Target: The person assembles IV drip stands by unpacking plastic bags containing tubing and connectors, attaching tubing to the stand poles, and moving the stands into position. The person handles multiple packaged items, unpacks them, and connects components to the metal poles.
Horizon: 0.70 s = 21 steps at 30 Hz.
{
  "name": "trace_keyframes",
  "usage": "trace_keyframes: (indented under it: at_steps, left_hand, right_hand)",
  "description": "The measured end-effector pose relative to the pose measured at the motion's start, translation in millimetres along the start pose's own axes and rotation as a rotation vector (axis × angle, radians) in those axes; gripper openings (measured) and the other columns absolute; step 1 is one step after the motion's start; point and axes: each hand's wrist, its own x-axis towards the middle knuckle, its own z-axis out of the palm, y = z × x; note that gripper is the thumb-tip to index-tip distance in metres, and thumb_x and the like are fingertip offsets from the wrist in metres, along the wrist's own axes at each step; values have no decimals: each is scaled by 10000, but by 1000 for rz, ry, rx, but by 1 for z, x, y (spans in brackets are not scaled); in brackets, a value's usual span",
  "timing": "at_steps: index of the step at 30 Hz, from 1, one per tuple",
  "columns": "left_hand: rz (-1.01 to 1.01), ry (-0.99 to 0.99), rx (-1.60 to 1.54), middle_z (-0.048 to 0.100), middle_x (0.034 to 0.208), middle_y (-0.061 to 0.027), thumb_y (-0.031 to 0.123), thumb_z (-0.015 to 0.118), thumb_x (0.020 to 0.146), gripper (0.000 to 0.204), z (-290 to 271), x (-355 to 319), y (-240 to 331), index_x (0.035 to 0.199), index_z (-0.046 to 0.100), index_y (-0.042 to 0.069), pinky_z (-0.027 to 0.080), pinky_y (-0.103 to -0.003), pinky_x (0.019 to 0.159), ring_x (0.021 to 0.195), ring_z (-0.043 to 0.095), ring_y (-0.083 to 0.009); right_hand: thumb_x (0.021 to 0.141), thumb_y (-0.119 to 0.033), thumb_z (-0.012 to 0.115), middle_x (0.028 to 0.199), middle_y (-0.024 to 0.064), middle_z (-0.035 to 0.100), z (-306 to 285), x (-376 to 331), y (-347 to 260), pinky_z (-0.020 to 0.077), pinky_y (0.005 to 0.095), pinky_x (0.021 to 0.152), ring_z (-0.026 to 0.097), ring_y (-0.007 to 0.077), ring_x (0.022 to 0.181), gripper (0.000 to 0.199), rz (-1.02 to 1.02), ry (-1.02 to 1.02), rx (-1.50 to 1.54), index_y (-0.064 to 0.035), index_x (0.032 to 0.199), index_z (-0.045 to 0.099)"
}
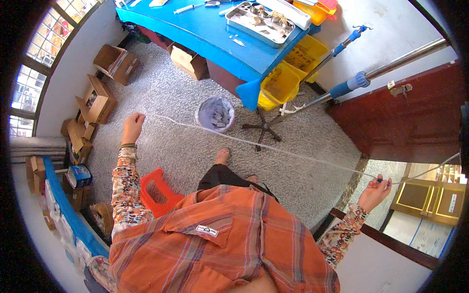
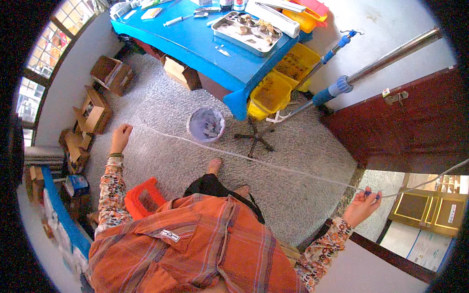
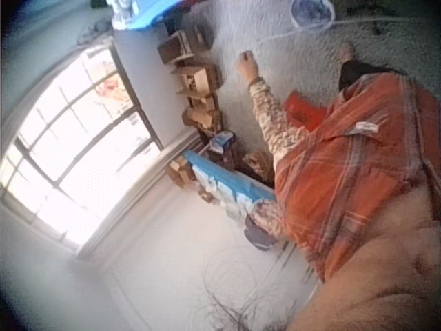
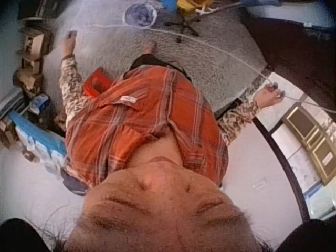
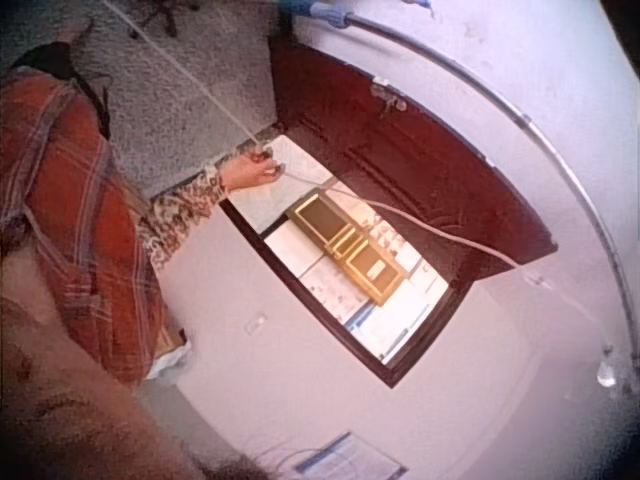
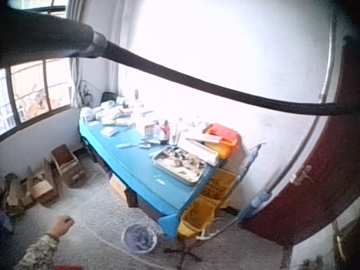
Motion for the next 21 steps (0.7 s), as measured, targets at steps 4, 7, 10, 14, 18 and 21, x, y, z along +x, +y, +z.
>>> trace_keyframes:
  at_steps: [4,7,10,14,18,21]
  left_hand:
    - [-56,-32,17,579,652,-113,202,542,762,191,2,-4,-11,796,591,20,422,-301,563,597,549,-190]
    - [-48,-43,-3,574,649,-118,180,529,761,173,14,2,-42,781,587,18,423,-309,570,602,551,-208]
    - [-42,-76,-14,574,670,-130,139,499,757,149,17,5,-68,770,582,15,426,-322,587,632,556,-242]
    - [-48,-117,157,578,759,-158,87,452,747,144,13,8,-93,756,576,14,427,-353,663,747,553,-299]
    - [-26,-107,260,572,766,-171,133,487,763,140,0,3,-100,772,575,25,420,-384,664,765,543,-325]
    - [3,-125,305,570,782,-179,169,498,767,167,-1,15,-130,791,569,20,418,-407,663,753,536,-345]
  right_hand:
    - [845,-168,479,868,105,523,23,-19,9,377,194,530,444,98,596,349,-16,8,-131,-120,1162,340]
    - [849,-161,460,857,97,536,39,-30,17,373,207,522,445,99,576,358,-30,8,-170,-116,1177,325]
    - [853,-153,448,852,88,538,45,-34,25,372,216,540,445,95,582,364,-25,-23,-179,-115,1189,314]
    - [855,-152,448,857,87,536,62,-44,22,376,224,563,446,95,590,369,-12,-21,-169,-123,1194,305]
    - [867,-164,436,869,89,533,70,-53,14,384,230,559,453,97,591,348,-4,-13,-136,-126,1188,305]
    - [860,-138,449,881,91,525,71,-52,14,392,236,559,458,101,590,357,10,-15,-105,-127,1185,302]
